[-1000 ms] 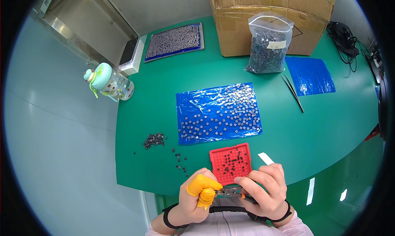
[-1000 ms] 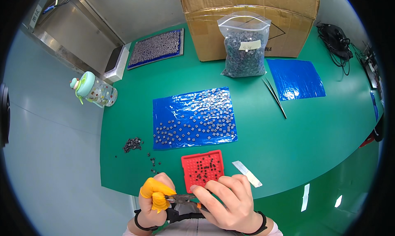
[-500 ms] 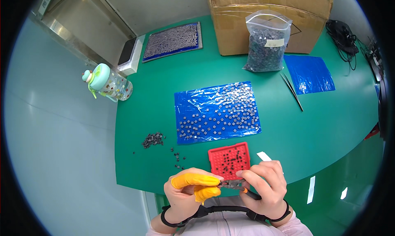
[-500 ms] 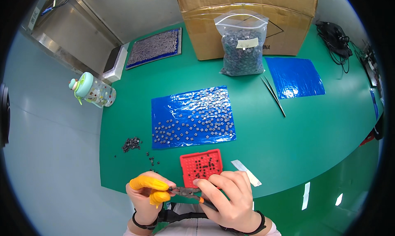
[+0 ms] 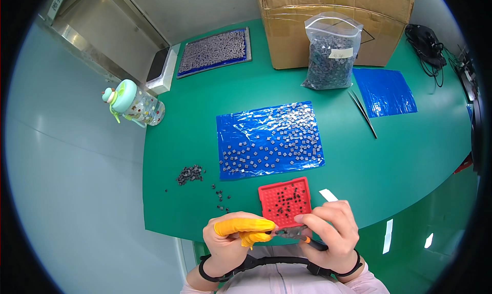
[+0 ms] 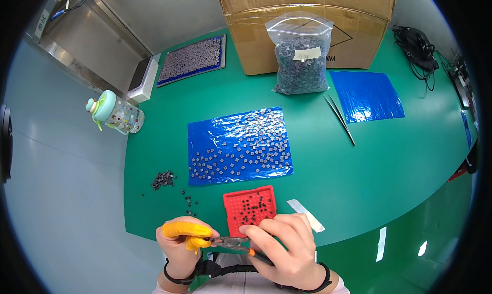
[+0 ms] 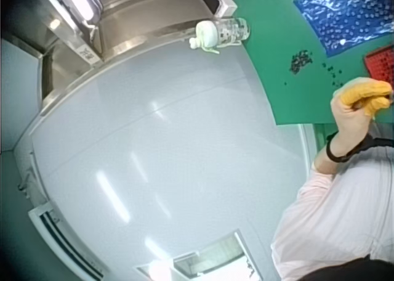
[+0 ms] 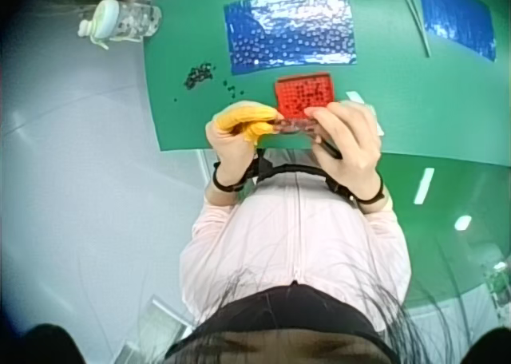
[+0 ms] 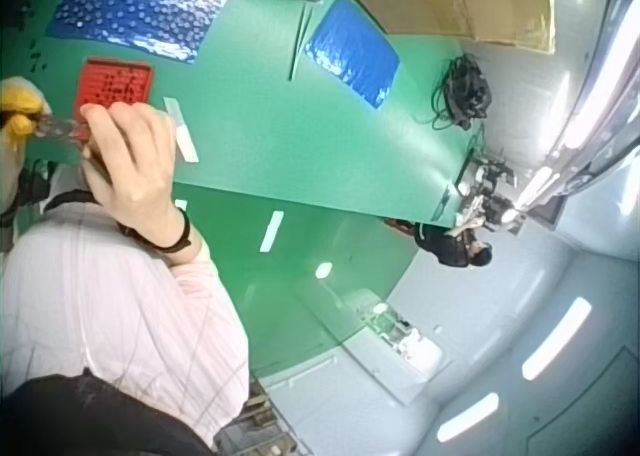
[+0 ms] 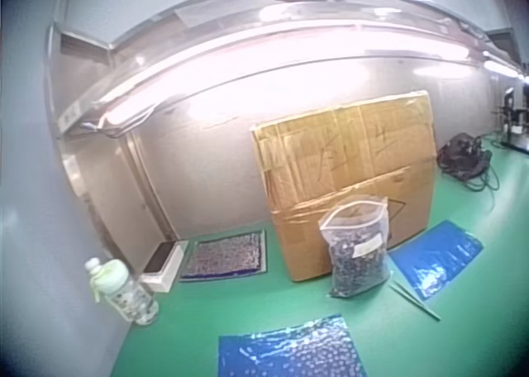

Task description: The person uses pliers to pick up small, dark, square-shaped components from a green table and places them into a red plastic tray. The person repeatedly picks up individual pieces and arranges them within the tray's compartments.

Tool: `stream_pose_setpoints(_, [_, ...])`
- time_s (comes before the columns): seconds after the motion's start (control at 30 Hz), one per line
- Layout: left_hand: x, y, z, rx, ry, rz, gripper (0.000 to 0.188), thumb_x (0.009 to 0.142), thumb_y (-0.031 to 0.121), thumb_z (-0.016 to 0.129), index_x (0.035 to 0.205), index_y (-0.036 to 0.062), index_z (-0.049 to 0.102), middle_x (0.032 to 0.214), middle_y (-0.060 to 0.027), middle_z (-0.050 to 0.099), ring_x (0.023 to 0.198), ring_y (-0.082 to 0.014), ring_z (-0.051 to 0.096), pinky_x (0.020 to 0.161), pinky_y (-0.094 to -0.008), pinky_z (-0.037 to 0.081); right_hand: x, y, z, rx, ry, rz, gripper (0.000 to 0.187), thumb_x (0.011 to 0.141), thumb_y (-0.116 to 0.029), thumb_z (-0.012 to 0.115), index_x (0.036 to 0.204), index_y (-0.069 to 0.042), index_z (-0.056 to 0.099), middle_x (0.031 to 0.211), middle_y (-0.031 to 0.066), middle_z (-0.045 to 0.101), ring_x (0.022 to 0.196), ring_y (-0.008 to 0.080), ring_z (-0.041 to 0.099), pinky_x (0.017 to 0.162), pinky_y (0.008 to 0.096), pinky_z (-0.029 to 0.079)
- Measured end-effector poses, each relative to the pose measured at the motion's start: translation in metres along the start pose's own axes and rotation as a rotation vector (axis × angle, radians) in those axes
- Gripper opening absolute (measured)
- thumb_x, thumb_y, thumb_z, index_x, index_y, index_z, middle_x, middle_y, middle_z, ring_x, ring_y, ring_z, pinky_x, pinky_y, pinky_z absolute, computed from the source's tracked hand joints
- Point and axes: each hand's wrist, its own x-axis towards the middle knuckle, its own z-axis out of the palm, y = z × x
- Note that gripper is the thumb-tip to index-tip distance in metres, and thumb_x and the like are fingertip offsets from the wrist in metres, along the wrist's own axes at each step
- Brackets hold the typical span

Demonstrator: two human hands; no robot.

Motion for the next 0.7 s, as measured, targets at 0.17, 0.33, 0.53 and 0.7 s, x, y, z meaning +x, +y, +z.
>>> stream_pose_setpoints(0.17, [0.002,-0.004,-0.016,-0.342,-0.177,-0.133,0.013,0.079,-0.013,0.066,0.091,-0.0088,0.068,0.083,-0.0172,0.069,0.075,-0.0251,0.07,0.07,-0.0352,0.061,-0.002,0.004,-0.005,-0.15,-0.017,0.071,0.049,0.053,-0.003,0.073,0.102,-0.008,0.068,0.092,0.004,0.059,0.082,0.0238,0.055,0.072,0.0373,0.041])
stream_pose_setpoints(0.33, [0.005,0.0,-0.022,-0.386,-0.213,-0.161,0.011,0.078,-0.012,0.068,0.089,-0.0082,0.068,0.083,-0.0171,0.069,0.075,-0.0245,0.07,0.071,-0.035,0.06,-0.004,0.011,-0.002,-0.337,-0.191,0.159,0.045,0.063,-0.004,0.074,0.107,-0.007,0.065,0.099,0.0071,0.058,0.093,0.0263,0.054,0.082,0.0419,0.04])
stream_pose_setpoints(0.53, [0.005,0.002,-0.022,-0.297,-0.233,-0.119,0.012,0.078,-0.011,0.069,0.089,-0.0067,0.069,0.086,-0.0149,0.069,0.076,-0.0217,0.069,0.071,-0.0314,0.058,-0.006,0.014,0.0,-0.247,-0.215,0.19,0.043,0.066,-0.005,0.074,0.108,-0.007,0.065,0.1,0.0072,0.059,0.095,0.0268,0.054,0.084,0.0422,0.04])
stream_pose_setpoints(0.7, [0.019,0.02,-0.023,0.269,-0.281,-0.058,0.014,0.078,-0.011,0.068,0.091,-0.0062,0.071,0.09,-0.0138,0.07,0.077,-0.0208,0.069,0.068,-0.0297,0.058,-0.009,0.021,-0.001,-0.191,-0.166,0.218,0.041,0.065,-0.004,0.073,0.105,-0.008,0.065,0.098,0.0072,0.059,0.094,0.0269,0.055,0.083,0.0412,0.041])
